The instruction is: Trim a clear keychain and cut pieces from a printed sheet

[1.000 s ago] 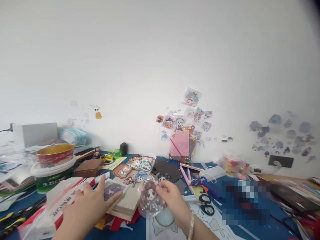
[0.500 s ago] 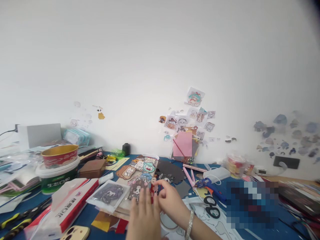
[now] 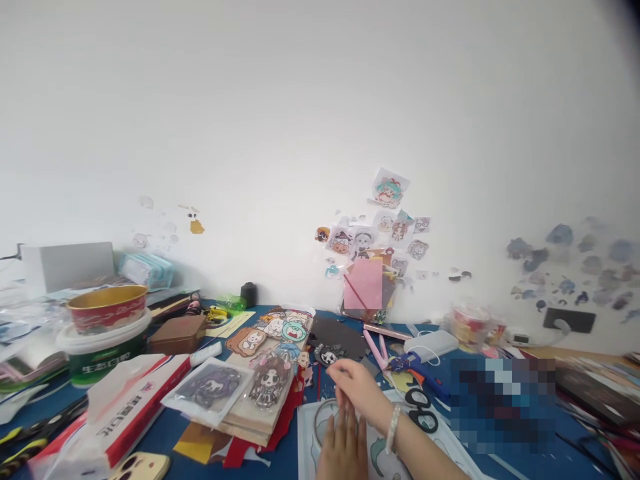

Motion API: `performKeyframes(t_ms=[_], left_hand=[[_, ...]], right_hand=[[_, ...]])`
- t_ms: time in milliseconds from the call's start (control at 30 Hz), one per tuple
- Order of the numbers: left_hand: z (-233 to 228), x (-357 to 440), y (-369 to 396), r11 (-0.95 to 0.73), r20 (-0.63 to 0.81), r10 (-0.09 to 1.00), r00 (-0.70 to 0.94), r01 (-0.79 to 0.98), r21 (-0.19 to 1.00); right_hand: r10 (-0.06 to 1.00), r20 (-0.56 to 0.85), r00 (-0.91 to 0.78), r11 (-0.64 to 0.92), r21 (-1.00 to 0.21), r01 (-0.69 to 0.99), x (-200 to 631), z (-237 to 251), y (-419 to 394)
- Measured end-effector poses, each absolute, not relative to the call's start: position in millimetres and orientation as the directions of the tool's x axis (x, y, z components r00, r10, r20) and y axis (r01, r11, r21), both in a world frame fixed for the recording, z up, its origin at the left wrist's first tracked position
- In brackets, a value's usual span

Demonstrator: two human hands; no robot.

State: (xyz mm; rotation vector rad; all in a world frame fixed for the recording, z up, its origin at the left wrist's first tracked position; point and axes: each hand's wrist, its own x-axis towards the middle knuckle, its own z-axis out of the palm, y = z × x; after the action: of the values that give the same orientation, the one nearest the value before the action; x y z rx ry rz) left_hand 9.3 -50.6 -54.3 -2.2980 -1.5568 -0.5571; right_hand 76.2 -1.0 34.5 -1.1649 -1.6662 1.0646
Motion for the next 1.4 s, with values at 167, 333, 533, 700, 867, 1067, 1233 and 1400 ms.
performKeyframes(t_ms=[167, 333, 533, 700, 867, 1067, 1233, 1400], left_hand=[[-58.0, 3.8, -52.7, -0.382, 0.465, 0.822, 0.329, 0.924, 0.020], [-56.7, 2.9, -52.7, -0.389, 0.414, 0.843, 0.345, 0.921, 0.024], [-69.3, 8.1, -46.7, -0.365, 0.485, 0.818, 0.310, 0.931, 0.021], [-68.4, 13.1, -45.5, -0.307, 0.419, 0.870, 0.260, 0.950, 0.049], [-68.1, 15.5, -44.5, -0.301, 0.386, 0.889, 0.245, 0.949, 0.093], [-85.2, 18.3, -33.4, -0.294, 0.349, 0.904, 0.245, 0.951, 0.095], [-84.2, 16.6, -23.6, -0.353, 0.139, 0.929, 0.342, 0.933, 0.069], [-18.6, -4.1, -40.8, -0.494, 0.221, 0.851, 0.477, 0.869, 0.024]], right_hand=[[0.974, 0.028, -0.224, 0.073, -0.978, 0.196, 36.8, 49.3, 17.3], [0.984, 0.002, -0.177, 0.031, -0.987, 0.160, 26.3, 46.5, 27.8], [0.985, 0.125, -0.118, 0.135, -0.987, 0.088, 32.2, 47.8, 30.2], [0.967, 0.251, -0.052, 0.253, -0.966, 0.041, 30.1, 48.6, 35.4], [0.939, 0.344, 0.020, 0.343, -0.939, 0.015, 23.0, 44.6, 43.7], [0.896, 0.437, 0.076, 0.435, -0.899, 0.042, 17.0, 50.1, 43.4], [0.872, 0.478, 0.102, 0.474, -0.878, 0.065, 15.6, 52.3, 40.4], [0.898, 0.428, 0.102, 0.428, -0.903, 0.023, 17.2, 43.3, 47.2]])
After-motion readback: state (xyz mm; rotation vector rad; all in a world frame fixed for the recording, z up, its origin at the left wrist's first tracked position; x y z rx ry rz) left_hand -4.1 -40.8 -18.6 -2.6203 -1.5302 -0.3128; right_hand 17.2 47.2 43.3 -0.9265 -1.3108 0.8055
